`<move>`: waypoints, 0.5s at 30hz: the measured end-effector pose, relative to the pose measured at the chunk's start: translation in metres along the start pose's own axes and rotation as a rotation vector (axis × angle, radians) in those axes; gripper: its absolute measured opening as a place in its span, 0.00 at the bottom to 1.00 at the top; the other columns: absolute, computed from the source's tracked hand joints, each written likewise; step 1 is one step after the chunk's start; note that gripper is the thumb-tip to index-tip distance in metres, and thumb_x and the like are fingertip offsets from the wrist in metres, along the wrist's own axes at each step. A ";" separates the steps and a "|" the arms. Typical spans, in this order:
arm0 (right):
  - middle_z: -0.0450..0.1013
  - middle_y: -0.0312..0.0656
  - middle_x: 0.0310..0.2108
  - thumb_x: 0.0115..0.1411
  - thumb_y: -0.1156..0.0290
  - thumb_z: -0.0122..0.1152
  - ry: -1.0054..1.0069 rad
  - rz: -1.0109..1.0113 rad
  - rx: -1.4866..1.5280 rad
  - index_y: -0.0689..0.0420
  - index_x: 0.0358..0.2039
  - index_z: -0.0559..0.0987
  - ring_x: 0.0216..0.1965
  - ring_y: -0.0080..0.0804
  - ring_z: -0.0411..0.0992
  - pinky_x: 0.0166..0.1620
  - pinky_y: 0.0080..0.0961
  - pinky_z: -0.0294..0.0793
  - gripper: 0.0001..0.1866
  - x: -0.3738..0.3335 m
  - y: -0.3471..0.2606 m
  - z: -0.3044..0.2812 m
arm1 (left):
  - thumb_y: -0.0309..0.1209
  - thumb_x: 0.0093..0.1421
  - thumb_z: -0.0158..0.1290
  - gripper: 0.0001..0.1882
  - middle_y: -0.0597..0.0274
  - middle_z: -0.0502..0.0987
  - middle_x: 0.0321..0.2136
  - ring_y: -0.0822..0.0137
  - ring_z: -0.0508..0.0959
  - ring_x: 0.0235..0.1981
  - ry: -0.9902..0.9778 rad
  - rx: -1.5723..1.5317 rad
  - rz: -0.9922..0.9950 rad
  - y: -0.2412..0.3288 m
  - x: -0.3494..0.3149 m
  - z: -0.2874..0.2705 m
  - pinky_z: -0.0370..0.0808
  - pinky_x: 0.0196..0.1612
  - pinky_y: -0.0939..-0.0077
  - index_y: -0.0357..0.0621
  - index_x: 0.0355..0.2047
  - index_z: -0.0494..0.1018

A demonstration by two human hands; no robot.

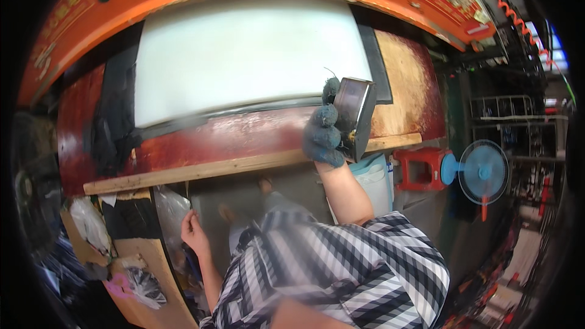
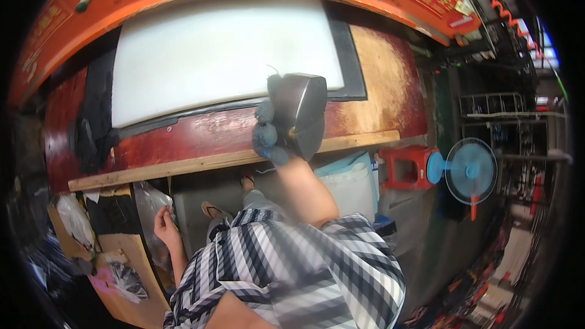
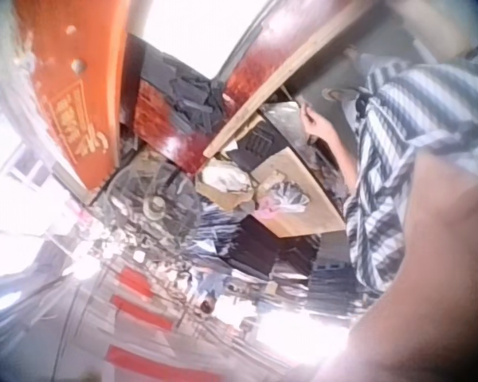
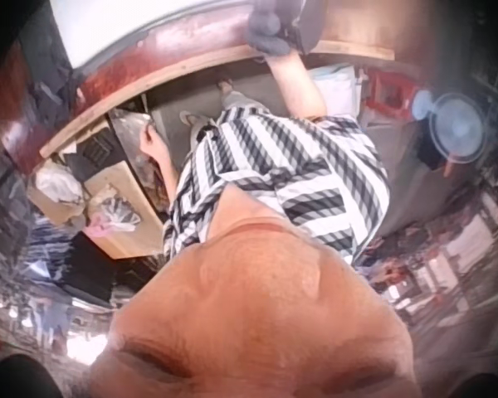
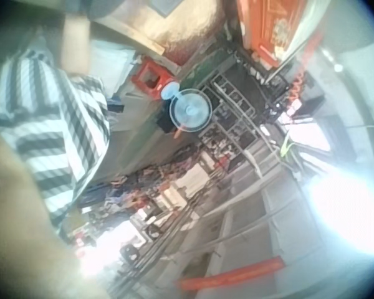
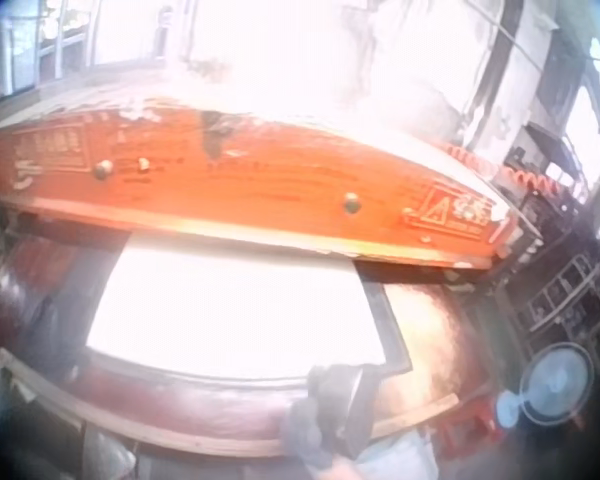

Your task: The person places small black rectangular objects into clear plastic bags on a wooden table, writes on the bags with a black marker, and stacks the filled bags. The person also handles a notepad and writes on it.

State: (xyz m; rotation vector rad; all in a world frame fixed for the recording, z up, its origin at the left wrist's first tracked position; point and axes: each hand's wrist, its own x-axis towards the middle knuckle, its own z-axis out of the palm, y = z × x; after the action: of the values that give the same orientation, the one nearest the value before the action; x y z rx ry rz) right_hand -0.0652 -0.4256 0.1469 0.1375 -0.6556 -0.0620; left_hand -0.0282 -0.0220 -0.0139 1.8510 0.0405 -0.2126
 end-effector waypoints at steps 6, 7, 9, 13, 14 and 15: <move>0.63 0.50 0.55 0.63 0.52 0.42 0.195 -0.101 -0.126 0.53 0.62 0.57 0.52 0.45 0.67 0.42 0.34 0.76 0.30 0.018 0.037 -0.031 | 0.23 0.64 0.47 0.09 0.56 0.78 0.37 0.69 0.77 0.38 0.091 -0.083 -0.053 -0.004 -0.012 -0.001 0.73 0.45 0.77 0.32 0.40 0.74; 0.63 0.49 0.54 0.63 0.54 0.43 0.284 -0.165 -0.337 0.53 0.61 0.58 0.51 0.43 0.67 0.42 0.32 0.75 0.29 0.023 0.042 -0.036 | 0.23 0.64 0.47 0.09 0.57 0.78 0.37 0.69 0.77 0.37 0.109 -0.064 -0.074 -0.001 -0.012 -0.001 0.73 0.45 0.78 0.32 0.40 0.74; 0.64 0.47 0.53 0.62 0.59 0.46 0.490 -0.239 -0.834 0.54 0.60 0.59 0.50 0.38 0.67 0.44 0.30 0.74 0.27 0.032 0.055 -0.050 | 0.23 0.64 0.47 0.09 0.57 0.78 0.37 0.70 0.77 0.37 0.130 -0.075 -0.069 0.005 -0.010 -0.004 0.72 0.44 0.78 0.33 0.40 0.74; 0.65 0.43 0.50 0.61 0.69 0.51 0.740 -0.208 -1.446 0.56 0.57 0.61 0.49 0.30 0.66 0.46 0.24 0.71 0.24 0.048 0.078 -0.063 | 0.23 0.64 0.47 0.09 0.57 0.78 0.37 0.70 0.77 0.37 0.183 -0.064 -0.062 0.005 -0.007 -0.017 0.73 0.44 0.78 0.33 0.40 0.74; 0.66 0.40 0.47 0.59 0.75 0.53 0.742 -0.231 -1.337 0.58 0.55 0.63 0.46 0.25 0.66 0.46 0.20 0.69 0.23 0.052 0.082 -0.062 | 0.23 0.64 0.47 0.09 0.57 0.78 0.37 0.70 0.77 0.37 0.198 -0.080 -0.061 0.003 -0.005 -0.020 0.73 0.44 0.78 0.33 0.40 0.74; 0.67 0.40 0.47 0.59 0.77 0.53 0.782 -0.181 -1.454 0.59 0.54 0.64 0.46 0.25 0.66 0.48 0.21 0.68 0.21 0.057 0.086 -0.060 | 0.23 0.64 0.47 0.09 0.57 0.78 0.37 0.70 0.77 0.37 0.213 -0.097 -0.060 0.001 -0.004 -0.022 0.73 0.44 0.78 0.33 0.40 0.74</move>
State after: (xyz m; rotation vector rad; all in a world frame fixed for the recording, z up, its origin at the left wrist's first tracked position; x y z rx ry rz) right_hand 0.0180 -0.3395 0.1473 -1.1371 0.2935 -0.6051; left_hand -0.0293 -0.0012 -0.0066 1.7705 0.2499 -0.0525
